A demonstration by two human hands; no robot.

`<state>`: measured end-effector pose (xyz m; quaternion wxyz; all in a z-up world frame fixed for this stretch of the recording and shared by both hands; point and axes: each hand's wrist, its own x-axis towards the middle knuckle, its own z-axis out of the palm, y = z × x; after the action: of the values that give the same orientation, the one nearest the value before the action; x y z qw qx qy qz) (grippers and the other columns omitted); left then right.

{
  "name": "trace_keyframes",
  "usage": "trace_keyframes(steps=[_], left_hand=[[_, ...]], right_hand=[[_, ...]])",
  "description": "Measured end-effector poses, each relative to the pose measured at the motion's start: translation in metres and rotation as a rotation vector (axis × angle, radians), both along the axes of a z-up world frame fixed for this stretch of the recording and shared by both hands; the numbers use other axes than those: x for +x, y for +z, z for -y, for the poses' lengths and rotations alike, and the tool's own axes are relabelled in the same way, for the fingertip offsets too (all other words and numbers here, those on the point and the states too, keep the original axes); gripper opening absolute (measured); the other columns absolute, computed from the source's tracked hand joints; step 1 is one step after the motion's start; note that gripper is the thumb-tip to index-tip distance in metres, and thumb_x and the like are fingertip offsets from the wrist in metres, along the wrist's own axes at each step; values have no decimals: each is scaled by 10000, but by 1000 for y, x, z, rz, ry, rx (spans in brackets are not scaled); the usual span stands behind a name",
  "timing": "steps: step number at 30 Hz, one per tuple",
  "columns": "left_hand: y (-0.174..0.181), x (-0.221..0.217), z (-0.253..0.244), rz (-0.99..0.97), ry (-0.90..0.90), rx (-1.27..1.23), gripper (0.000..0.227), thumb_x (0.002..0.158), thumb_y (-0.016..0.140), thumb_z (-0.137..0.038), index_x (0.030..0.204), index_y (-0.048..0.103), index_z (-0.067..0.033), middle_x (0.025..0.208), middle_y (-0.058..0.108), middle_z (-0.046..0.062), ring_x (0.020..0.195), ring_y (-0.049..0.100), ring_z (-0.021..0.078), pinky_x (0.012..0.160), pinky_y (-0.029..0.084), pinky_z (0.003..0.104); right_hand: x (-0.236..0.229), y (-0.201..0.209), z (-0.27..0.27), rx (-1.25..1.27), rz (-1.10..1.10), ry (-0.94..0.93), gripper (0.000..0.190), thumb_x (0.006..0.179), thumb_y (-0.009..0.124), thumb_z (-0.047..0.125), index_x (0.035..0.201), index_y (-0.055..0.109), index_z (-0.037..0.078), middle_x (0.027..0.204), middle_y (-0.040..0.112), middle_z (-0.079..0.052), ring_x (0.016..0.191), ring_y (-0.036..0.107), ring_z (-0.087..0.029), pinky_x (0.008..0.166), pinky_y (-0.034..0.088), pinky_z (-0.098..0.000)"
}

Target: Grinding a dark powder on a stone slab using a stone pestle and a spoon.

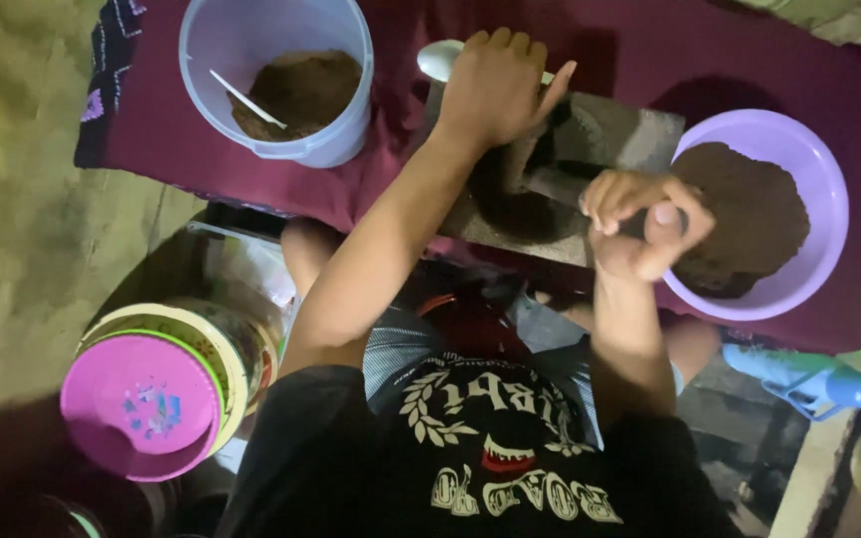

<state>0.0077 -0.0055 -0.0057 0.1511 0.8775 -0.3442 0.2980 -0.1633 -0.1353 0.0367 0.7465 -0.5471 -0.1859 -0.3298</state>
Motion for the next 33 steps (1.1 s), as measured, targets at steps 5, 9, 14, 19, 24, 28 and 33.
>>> trace_keyframes(steps=[5, 9, 14, 19, 24, 28, 33], left_hand=[[7, -8, -4, 67, 7, -35, 541, 1025, 460, -518, 680, 624, -135, 650, 611, 58, 592, 582, 260, 543, 425, 399], [6, -6, -2, 57, 2, -37, 548, 1030, 445, -509, 693, 647, -126, 668, 625, 61, 601, 589, 258, 550, 431, 399], [1, 2, 2, -2, 14, -1, 552, 1022, 438, -515, 705, 672, -128, 677, 663, 73, 609, 619, 283, 552, 440, 429], [7, -4, -2, 11, 8, -11, 541, 1025, 447, -508, 709, 659, -123, 679, 646, 75, 609, 602, 279, 553, 442, 418], [2, 2, 2, -14, -15, -32, 559, 1023, 443, -510, 719, 679, -105, 693, 665, 92, 640, 627, 300, 587, 465, 440], [-2, 11, 4, 26, 2, -11, 547, 1019, 461, -514, 688, 670, -131, 665, 662, 72, 608, 620, 293, 561, 453, 443], [2, 8, 3, -59, 2, 27, 596, 1035, 413, -515, 717, 706, -105, 691, 690, 90, 621, 643, 311, 573, 474, 459]], right_hand=[[-10, 41, 10, -92, 169, -30, 358, 1034, 372, 272, 753, 463, 70, 499, 386, -38, 386, 357, -177, 377, 310, -343], [20, -19, 16, 15, 61, -122, 247, 979, 411, 176, 795, 510, 42, 599, 470, -123, 474, 487, -271, 428, 350, -406], [39, -2, -3, 70, -110, -2, 369, 1008, 533, 223, 698, 465, 35, 479, 382, -107, 379, 358, -205, 398, 353, -344], [20, 30, 4, -3, 29, 72, 346, 1049, 464, 264, 762, 484, 72, 504, 357, -45, 395, 343, -181, 405, 344, -349], [42, -9, 7, -334, 398, -4, 567, 887, 524, -239, 1364, 420, 50, 867, 482, -184, 626, 516, -273, 454, 443, -410], [49, -10, -9, 27, -198, 70, 462, 1032, 578, 377, 716, 479, 56, 487, 339, -68, 408, 300, -169, 447, 307, -325], [27, 32, -8, -2, -123, 33, 500, 1031, 597, 328, 685, 472, -10, 467, 345, -108, 398, 301, -212, 423, 287, -335]])
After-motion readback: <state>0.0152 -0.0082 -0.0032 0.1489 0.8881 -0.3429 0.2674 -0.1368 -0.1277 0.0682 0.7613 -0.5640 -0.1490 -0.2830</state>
